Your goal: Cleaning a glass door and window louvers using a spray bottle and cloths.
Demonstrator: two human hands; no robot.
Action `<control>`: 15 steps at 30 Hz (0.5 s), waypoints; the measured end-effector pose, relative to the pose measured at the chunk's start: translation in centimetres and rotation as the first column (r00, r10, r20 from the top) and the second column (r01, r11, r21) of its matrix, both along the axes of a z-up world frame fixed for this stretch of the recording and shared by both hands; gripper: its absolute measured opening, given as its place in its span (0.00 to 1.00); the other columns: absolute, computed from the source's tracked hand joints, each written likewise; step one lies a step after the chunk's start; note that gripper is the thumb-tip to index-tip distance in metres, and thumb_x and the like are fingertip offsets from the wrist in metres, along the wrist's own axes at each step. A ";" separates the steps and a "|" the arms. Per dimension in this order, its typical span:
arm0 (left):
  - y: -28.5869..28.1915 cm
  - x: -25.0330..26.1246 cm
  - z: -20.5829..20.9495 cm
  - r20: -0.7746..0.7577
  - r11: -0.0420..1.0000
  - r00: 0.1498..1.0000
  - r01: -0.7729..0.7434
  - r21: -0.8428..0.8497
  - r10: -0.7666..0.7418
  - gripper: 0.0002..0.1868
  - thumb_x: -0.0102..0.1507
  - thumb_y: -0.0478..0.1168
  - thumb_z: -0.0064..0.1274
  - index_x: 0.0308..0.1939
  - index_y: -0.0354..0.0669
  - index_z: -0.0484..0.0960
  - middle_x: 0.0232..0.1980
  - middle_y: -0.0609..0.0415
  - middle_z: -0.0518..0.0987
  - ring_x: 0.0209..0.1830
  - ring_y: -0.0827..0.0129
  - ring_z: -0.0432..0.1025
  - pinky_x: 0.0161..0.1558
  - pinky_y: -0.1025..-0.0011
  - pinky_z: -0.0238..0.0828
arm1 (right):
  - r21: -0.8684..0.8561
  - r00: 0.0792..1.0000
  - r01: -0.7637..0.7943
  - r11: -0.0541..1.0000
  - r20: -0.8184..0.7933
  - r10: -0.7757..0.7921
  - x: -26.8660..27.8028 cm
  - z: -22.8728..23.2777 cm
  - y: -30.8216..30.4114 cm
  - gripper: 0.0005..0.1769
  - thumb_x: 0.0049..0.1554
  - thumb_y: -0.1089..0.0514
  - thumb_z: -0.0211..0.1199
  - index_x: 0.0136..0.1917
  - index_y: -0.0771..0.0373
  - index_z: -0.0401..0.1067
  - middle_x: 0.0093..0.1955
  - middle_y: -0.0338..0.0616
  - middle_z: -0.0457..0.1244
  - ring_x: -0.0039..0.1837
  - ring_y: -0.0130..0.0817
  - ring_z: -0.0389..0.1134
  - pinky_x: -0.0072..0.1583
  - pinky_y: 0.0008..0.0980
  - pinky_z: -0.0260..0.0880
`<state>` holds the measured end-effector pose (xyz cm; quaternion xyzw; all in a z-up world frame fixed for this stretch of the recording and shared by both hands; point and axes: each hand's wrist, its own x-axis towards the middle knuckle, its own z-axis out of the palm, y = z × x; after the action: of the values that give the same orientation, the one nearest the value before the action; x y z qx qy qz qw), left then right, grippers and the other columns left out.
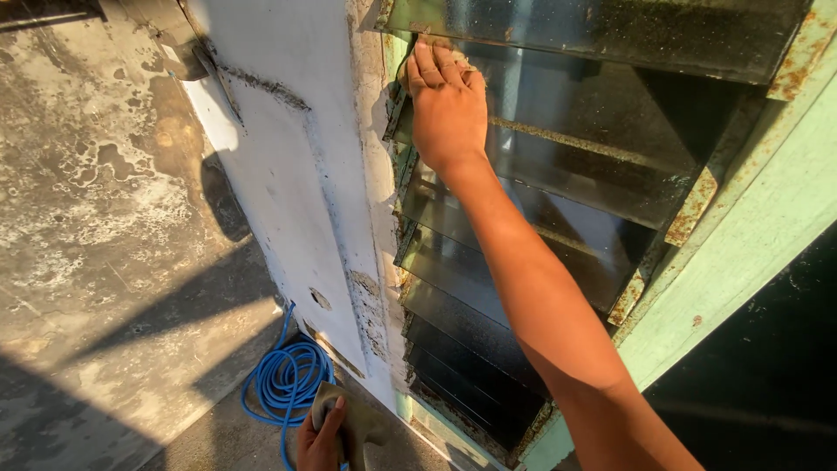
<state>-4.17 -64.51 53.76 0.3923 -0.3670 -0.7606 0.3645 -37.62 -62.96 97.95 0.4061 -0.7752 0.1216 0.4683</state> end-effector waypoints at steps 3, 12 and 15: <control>0.8 -1.0 -0.6 -0.068 0.998 0.998 0.010 -0.060 -0.014 0.16 0.63 0.36 0.58 0.53 0.31 0.82 0.41 0.48 0.84 0.41 0.65 0.78 0.42 0.65 0.75 | 0.083 0.995 -0.086 0.993 -0.052 0.091 2.0 -1.3 4.5 0.33 0.56 0.63 0.57 0.76 0.60 0.65 0.81 0.42 0.55 0.81 0.40 0.52 0.69 0.50 0.54; 3.1 -3.3 -2.0 -0.140 0.989 0.979 0.147 -0.021 -0.148 0.13 0.63 0.34 0.58 0.50 0.31 0.83 0.39 0.46 0.83 0.37 0.64 0.77 0.39 0.64 0.74 | -0.066 0.989 -0.145 0.987 -0.009 0.145 6.5 -1.1 18.5 0.38 0.47 0.72 0.60 0.72 0.63 0.71 0.77 0.43 0.62 0.79 0.39 0.58 0.72 0.44 0.56; 2.4 -3.4 -3.9 -0.144 0.986 0.976 0.160 -0.048 -0.165 0.14 0.62 0.34 0.59 0.50 0.30 0.83 0.39 0.45 0.84 0.39 0.61 0.79 0.40 0.61 0.76 | -0.132 1.000 -0.014 0.991 -0.025 0.011 8.1 -1.1 23.1 0.38 0.47 0.75 0.56 0.71 0.64 0.74 0.77 0.42 0.63 0.80 0.40 0.58 0.74 0.44 0.55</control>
<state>-7.58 -62.13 49.89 0.2971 -0.3838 -0.8079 0.3343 -29.56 -39.90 96.85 0.3804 -0.7573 0.1707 0.5027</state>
